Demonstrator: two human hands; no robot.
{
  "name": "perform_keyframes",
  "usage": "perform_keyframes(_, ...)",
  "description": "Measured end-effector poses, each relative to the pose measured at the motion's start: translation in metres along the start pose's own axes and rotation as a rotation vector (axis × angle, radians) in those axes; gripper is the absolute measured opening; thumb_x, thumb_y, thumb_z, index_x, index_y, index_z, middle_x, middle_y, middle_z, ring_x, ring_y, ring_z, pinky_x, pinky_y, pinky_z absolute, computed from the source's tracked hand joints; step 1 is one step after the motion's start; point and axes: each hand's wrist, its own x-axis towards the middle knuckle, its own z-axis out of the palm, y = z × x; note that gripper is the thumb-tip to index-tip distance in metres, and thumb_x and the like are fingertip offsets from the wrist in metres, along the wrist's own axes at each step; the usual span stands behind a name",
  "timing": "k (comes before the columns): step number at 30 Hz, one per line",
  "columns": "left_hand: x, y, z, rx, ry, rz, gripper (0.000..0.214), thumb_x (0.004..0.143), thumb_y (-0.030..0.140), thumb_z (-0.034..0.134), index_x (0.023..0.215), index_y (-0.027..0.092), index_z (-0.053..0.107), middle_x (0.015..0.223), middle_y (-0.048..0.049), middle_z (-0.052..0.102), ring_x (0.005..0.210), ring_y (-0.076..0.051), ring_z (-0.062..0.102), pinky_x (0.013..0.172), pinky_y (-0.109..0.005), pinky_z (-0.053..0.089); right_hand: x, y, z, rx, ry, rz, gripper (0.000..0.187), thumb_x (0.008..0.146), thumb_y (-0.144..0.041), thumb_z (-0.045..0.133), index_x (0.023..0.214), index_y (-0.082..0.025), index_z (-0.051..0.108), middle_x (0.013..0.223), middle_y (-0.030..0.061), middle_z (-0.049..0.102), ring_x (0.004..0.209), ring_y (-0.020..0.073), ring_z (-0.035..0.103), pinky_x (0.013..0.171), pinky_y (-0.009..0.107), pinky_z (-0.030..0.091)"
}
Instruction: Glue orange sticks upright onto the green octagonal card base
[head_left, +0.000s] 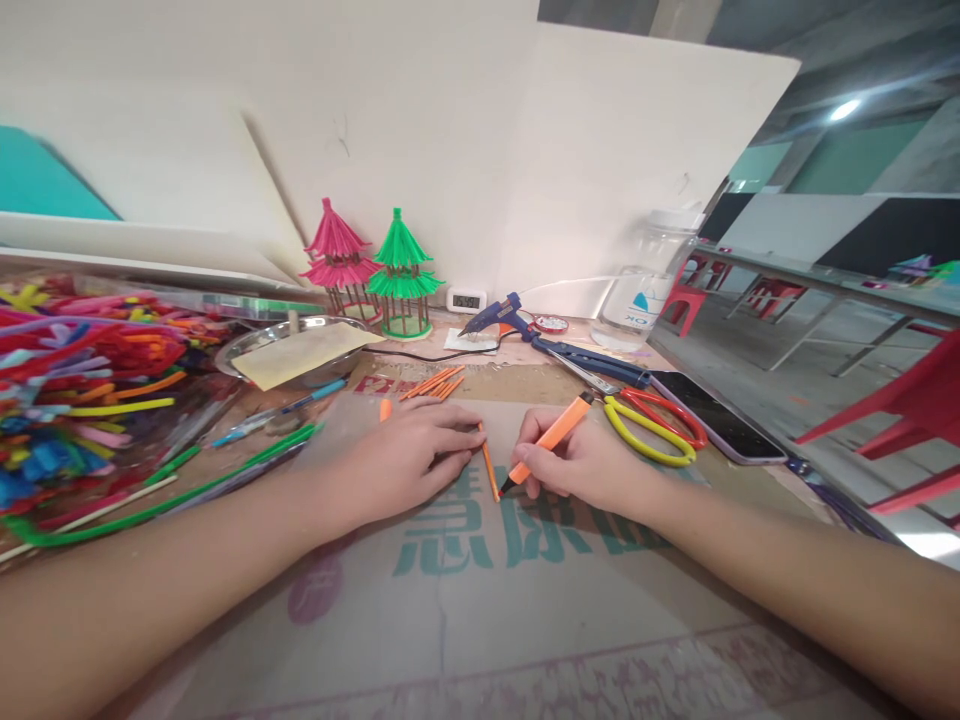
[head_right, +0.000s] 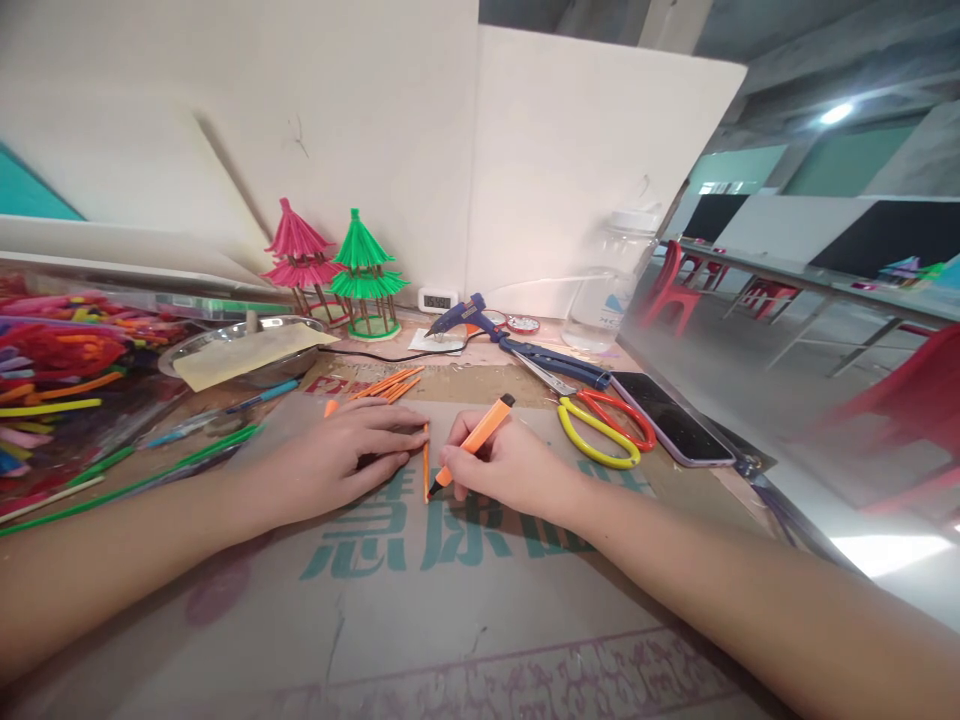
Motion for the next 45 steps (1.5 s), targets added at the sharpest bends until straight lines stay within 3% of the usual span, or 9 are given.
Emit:
perform_keyframes(7,-0.0003,0.0003,-0.0005,-0.004,0.014,0.025,0.034,0.1,0.023,0.048,0.124,0.021,0.072,0.135,-0.0096,0.067,0.12,-0.027,0.064,0.105,-0.047,0.049,0.0002,0.0006,0.0016,0.028,0.087,0.01,0.017,0.087,-0.035,0.059,0.08,-0.021,0.052,0.062,-0.0027,0.065,0.045,0.0073,0.045,0.044,0.02,0.037)
perform_keyframes(13,0.0008,0.0,0.0006,-0.023,0.027,0.023,0.033,0.099,0.022,0.05,0.122,0.021,0.073,0.133,-0.0101,0.067,0.119,-0.027,0.064,0.104,-0.046,0.05,-0.002,-0.0005,0.0003,0.005,-0.017,-0.004,0.017,0.085,-0.029,0.061,0.075,-0.021,0.05,0.058,-0.003,0.065,0.043,0.0064,0.042,0.042,0.018,0.033)
perform_keyframes(19,0.0012,-0.0006,0.0017,-0.015,0.017,0.005,0.033,0.098,0.023,0.051,0.122,0.022,0.073,0.133,-0.0094,0.068,0.12,-0.027,0.064,0.106,-0.047,0.049,-0.0009,-0.0002,0.002,0.038,0.075,-0.017,0.017,0.086,-0.035,0.061,0.079,-0.021,0.053,0.061,-0.0023,0.064,0.045,0.0073,0.044,0.044,0.02,0.036)
perform_keyframes(25,0.0021,0.0005,0.0,-0.022,-0.003,-0.006,0.033,0.098,0.023,0.05,0.123,0.021,0.073,0.134,-0.0097,0.067,0.12,-0.027,0.064,0.107,-0.046,0.048,-0.002,-0.0014,0.0001,-0.005,-0.028,-0.02,0.017,0.086,-0.03,0.061,0.075,-0.021,0.052,0.058,-0.0025,0.064,0.045,0.0069,0.045,0.043,0.018,0.034)
perform_keyframes(31,0.0018,0.0017,-0.001,-0.016,0.008,-0.002,0.033,0.098,0.022,0.05,0.12,0.021,0.074,0.132,-0.0097,0.068,0.118,-0.026,0.065,0.107,-0.046,0.048,0.0013,0.0022,0.001,0.065,0.082,0.01,0.021,0.086,-0.037,0.062,0.078,-0.022,0.051,0.06,-0.0023,0.066,0.042,0.007,0.043,0.041,0.019,0.033)
perform_keyframes(40,0.0017,0.0012,-0.0003,-0.005,0.008,-0.015,0.033,0.098,0.023,0.049,0.121,0.02,0.074,0.133,-0.0098,0.068,0.118,-0.027,0.065,0.106,-0.045,0.048,-0.0018,0.0014,0.0001,-0.002,-0.022,0.001,0.019,0.087,-0.032,0.06,0.075,-0.021,0.05,0.058,-0.0027,0.065,0.043,0.0065,0.043,0.042,0.018,0.034)
perform_keyframes(45,0.0021,0.0016,-0.0011,0.0,0.005,-0.008,0.032,0.097,0.022,0.05,0.12,0.021,0.074,0.131,-0.009,0.069,0.12,-0.027,0.065,0.107,-0.045,0.046,-0.0014,0.0021,0.0005,0.037,0.016,0.003,0.018,0.089,-0.032,0.058,0.078,-0.022,0.049,0.059,-0.003,0.066,0.043,0.0063,0.043,0.042,0.018,0.034)
